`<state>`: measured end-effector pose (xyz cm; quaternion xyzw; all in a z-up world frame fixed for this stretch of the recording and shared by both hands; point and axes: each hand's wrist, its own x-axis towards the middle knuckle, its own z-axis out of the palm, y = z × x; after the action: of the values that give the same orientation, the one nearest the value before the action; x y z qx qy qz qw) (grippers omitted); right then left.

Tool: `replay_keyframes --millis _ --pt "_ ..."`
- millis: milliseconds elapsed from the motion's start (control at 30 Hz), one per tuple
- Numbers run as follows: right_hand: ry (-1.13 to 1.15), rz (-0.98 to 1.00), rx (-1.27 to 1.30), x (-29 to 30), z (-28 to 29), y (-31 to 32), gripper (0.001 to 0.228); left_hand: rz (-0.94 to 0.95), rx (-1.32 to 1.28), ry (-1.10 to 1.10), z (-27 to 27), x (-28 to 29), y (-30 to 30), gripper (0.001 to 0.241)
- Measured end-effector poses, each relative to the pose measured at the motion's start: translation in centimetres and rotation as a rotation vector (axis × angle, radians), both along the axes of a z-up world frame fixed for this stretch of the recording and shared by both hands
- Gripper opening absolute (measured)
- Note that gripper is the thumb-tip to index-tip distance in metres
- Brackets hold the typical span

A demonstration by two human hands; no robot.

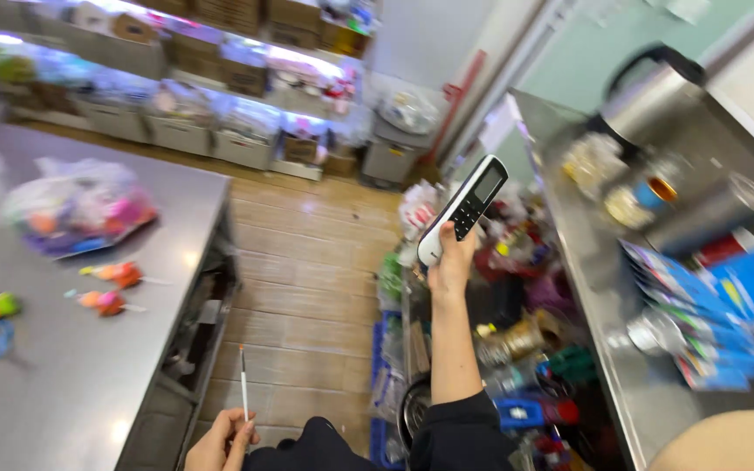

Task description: Decorating small white fondant circles with gold luster dust using a brush.

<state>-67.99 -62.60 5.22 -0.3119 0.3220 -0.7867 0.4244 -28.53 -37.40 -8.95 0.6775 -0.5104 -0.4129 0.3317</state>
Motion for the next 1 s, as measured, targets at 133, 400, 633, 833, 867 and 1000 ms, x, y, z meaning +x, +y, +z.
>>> replay_keyframes --millis 133,400,633,833,867,1000 --pt "-0.218 0.264 -0.102 8.0 4.9 -2.7 0.052 0.146 -0.099 0.044 -2.2 1.4 2.5 0.018" --pt "-0.050 0.532 -0.335 18.5 13.9 -3.2 0.040 0.505 -0.160 0.056 -5.4 2.1 5.6 0.013" --pt "0.031 0.615 -0.510 21.2 19.4 -3.0 0.036 0.369 -0.292 0.139 -14.7 4.9 5.6 0.023" --pt "0.088 0.615 -0.548 20.6 19.7 -4.1 0.044 0.448 -0.223 0.054 -10.9 3.4 5.2 0.021" --pt "0.082 0.616 -0.539 20.4 19.7 -4.1 0.045 0.445 -0.198 0.062 -10.4 3.3 5.1 0.019" --pt "0.062 0.614 -0.513 19.8 19.4 -4.2 0.044 0.477 -0.123 0.003 -7.4 1.8 5.0 0.015"
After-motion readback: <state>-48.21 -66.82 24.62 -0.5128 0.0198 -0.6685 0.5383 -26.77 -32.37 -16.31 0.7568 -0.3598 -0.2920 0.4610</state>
